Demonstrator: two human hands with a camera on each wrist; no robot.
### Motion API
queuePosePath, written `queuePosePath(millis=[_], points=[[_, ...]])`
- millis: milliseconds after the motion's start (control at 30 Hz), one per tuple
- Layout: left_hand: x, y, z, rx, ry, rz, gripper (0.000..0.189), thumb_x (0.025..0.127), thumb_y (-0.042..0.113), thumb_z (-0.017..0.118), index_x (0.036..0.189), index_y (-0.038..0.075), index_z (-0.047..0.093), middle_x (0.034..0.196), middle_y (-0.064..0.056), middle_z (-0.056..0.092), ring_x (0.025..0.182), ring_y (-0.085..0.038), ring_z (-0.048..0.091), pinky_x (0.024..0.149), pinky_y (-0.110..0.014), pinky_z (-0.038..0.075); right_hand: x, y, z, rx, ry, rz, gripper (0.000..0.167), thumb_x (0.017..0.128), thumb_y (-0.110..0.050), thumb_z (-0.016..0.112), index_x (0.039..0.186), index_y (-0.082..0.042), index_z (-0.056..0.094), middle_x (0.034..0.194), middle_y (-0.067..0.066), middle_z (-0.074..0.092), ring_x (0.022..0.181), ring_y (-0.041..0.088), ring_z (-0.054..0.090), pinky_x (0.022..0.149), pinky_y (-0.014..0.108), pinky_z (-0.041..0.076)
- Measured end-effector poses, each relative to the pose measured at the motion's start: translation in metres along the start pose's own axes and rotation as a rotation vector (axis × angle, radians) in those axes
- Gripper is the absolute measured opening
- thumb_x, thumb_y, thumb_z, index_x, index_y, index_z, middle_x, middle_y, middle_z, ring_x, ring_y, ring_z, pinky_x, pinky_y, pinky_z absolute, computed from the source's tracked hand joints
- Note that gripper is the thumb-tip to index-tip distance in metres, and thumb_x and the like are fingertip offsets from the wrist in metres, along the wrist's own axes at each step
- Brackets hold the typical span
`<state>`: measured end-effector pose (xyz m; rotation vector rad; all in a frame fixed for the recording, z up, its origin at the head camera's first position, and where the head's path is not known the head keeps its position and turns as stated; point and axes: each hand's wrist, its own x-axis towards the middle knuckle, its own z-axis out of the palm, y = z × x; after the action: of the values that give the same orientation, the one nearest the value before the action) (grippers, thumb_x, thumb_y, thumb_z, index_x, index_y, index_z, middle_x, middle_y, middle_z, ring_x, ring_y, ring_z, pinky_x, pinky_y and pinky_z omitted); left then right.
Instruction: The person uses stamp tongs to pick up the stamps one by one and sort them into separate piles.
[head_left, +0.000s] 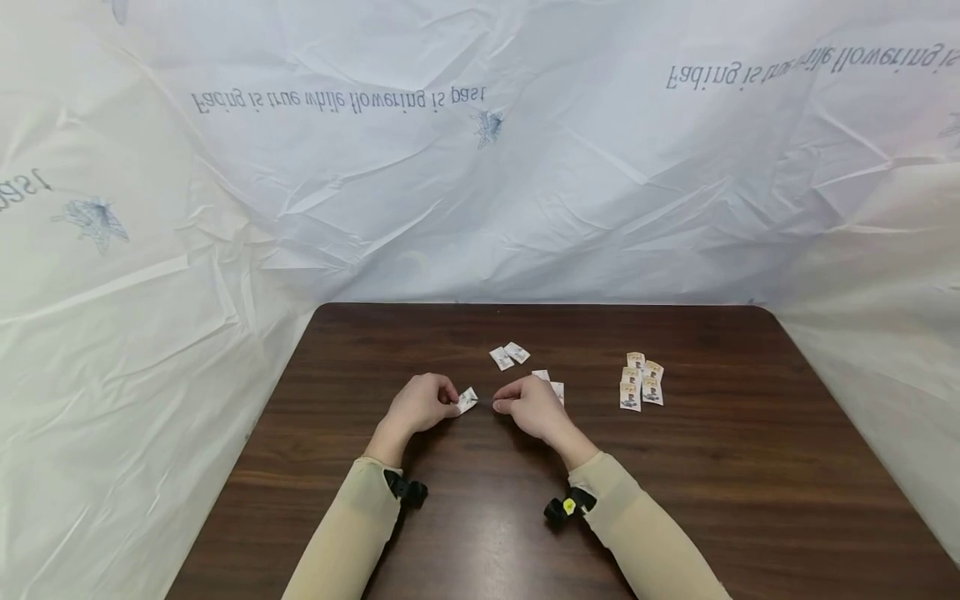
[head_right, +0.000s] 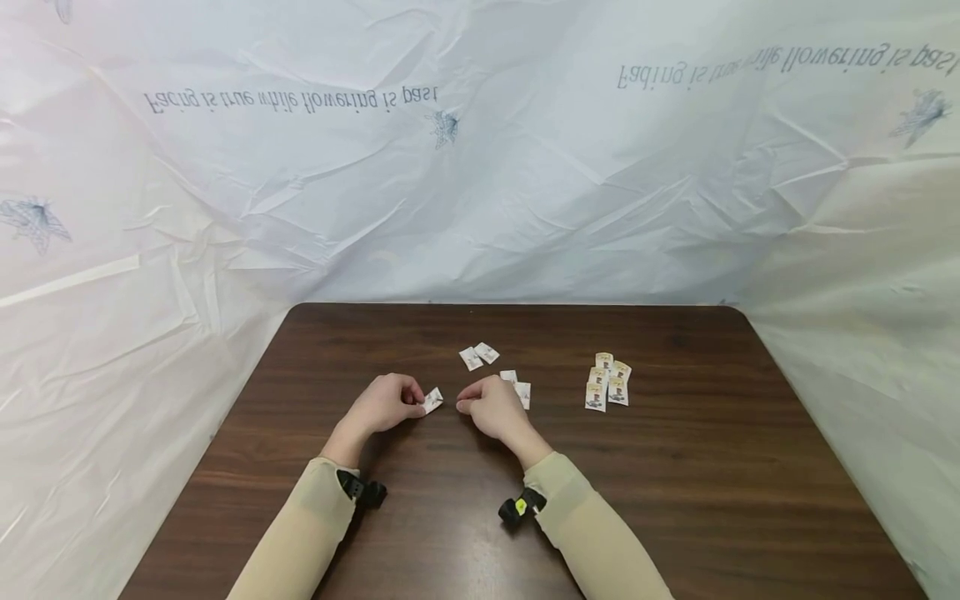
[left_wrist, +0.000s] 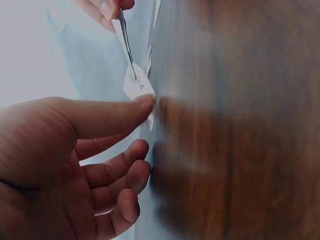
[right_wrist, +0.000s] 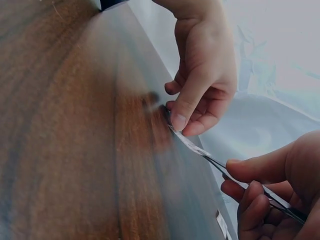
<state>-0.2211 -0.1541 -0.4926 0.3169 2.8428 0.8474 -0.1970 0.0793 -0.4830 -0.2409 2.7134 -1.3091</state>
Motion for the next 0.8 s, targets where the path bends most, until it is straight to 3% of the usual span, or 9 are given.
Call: queuePosePath(millis=[200, 367, 533, 800], points=[[0.002, -0.002, 0.001, 0.015, -0.006, -0.003, 0.012, 0.088, 0.016, 0.089, 0.087, 0.023, 0.079, 0.079, 0.006, 0.062, 0.073, -0.014, 0.057, 0.071, -0.035, 0.049, -0.003, 0.002, -0.004, 0.003, -0.052, -0.045, 0.012, 0.095, -0.013, 0.079, 0.103, -0.007, 0.086, 0.098, 0.0, 0.08, 0.092, 0.016, 0.07, 0.082, 0.039, 0.055], [0.002, -0.002, 0.0, -0.01, -0.032, 0.025, 0.014, 0.091, 0.01, 0.085, 0.089, 0.024, 0.082, 0.08, 0.006, 0.064, 0.074, -0.015, 0.058, 0.072, -0.037, 0.05, 0.004, 0.014, -0.008, 0.014, -0.122, -0.067, 0.011, 0.095, -0.018, 0.08, 0.103, -0.012, 0.086, 0.094, -0.005, 0.079, 0.087, 0.012, 0.069, 0.079, 0.037, 0.056], [0.001, -0.003, -0.001, -0.022, -0.061, 0.041, 0.021, 0.092, 0.006, 0.082, 0.087, 0.026, 0.084, 0.081, 0.01, 0.068, 0.077, -0.013, 0.06, 0.075, -0.036, 0.051, 0.011, 0.025, -0.007, 0.038, -0.164, -0.059, 0.01, 0.094, -0.019, 0.082, 0.101, -0.014, 0.087, 0.094, -0.006, 0.079, 0.089, 0.01, 0.069, 0.081, 0.037, 0.056], [0.0, -0.003, -0.002, -0.025, -0.072, 0.035, 0.024, 0.093, 0.004, 0.081, 0.085, 0.027, 0.084, 0.086, 0.012, 0.073, 0.085, -0.012, 0.064, 0.081, -0.038, 0.054, 0.012, 0.023, -0.007, -0.001, -0.201, -0.061, 0.009, 0.093, -0.02, 0.082, 0.1, -0.016, 0.087, 0.095, -0.007, 0.079, 0.092, 0.011, 0.068, 0.084, 0.037, 0.055]])
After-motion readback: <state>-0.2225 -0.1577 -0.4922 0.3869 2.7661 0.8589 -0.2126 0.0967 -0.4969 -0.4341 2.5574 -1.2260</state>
